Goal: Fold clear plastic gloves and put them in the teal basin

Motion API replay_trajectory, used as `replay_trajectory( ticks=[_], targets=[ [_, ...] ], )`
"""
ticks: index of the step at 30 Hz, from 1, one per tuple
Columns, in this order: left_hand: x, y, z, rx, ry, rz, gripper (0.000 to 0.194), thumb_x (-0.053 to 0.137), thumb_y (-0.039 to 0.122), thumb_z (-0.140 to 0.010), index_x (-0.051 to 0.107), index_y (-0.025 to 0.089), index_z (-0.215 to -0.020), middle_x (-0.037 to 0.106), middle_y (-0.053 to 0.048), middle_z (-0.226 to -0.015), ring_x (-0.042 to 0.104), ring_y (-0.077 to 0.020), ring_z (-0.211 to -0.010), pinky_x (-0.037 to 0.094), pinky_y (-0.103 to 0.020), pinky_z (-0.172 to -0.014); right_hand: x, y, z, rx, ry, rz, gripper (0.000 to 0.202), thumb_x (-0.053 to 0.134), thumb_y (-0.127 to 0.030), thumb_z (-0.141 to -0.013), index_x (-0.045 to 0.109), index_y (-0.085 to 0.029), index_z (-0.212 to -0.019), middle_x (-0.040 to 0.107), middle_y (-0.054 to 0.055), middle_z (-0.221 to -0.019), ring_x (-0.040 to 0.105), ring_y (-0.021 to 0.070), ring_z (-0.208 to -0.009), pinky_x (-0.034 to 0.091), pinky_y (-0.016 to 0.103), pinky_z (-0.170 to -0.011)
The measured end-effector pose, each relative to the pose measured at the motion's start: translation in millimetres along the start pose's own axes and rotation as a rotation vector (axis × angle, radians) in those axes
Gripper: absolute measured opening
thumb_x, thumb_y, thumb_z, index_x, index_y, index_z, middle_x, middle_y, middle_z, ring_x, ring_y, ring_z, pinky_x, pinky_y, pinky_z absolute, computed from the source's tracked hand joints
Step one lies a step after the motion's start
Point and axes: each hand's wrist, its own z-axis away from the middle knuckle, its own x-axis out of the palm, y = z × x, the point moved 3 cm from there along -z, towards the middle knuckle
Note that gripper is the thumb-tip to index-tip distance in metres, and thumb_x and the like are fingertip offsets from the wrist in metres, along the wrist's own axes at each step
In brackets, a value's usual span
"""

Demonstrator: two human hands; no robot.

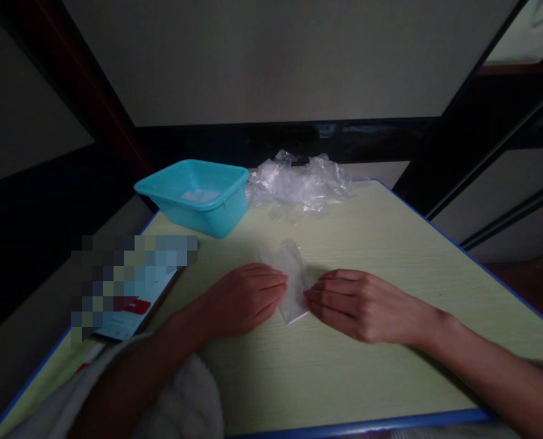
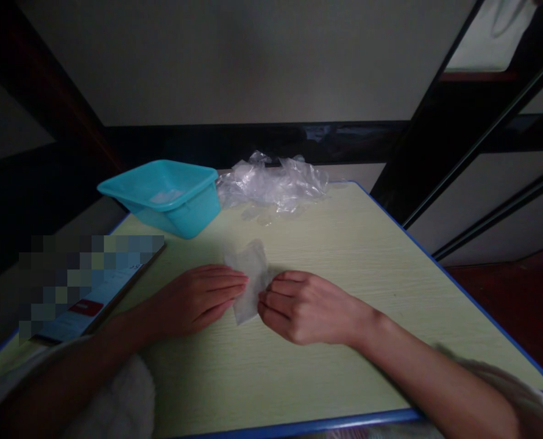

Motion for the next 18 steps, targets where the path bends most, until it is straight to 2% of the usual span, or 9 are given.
replay_trajectory(
  ticks=[3,10,18],
  targets=[
    [0.7,-1,1,-0.01,-0.015,0.018,0.029,0.037,0.016,-0.092,0.064,0.009,-0.1,0.068,-0.011,-0.105,0.062,-0.0187,-0.096,0.048,-0.033,-0.089,1,0,0,-0.006,-0.025,0.024,0.035,0.033,-0.01,-0.093,0.067,-0.01,-0.084,0.069,0.007,-0.083,0.062,0.0163,-0.077,0.051,0.029,-0.07],
    [-1.1,-1,0,-0.006,-0.008,0.009,0.031,0.035,0.016,-0.092,0.064,0.009,-0.098,0.069,-0.011,-0.103,0.063,-0.019,-0.093,0.049,-0.033,-0.087,7,7,3,0.074,-0.068,0.073,0.031,0.034,-0.013,-0.094,0.065,-0.01,-0.093,0.069,0.008,-0.095,0.061,0.0186,-0.084,0.05,0.032,-0.072],
    [-0.8,-2,-1,0.007,0.006,0.024,0.03,0.036,0.015,-0.092,0.064,0.008,-0.097,0.069,-0.012,-0.102,0.063,-0.0199,-0.093,0.05,-0.034,-0.085,13,13,7,0.11,-0.061,-0.029,0.027,0.04,-0.014,-0.091,0.066,-0.008,-0.09,0.068,0.011,-0.102,0.06,0.02,-0.093,0.049,0.033,-0.083]
  ],
)
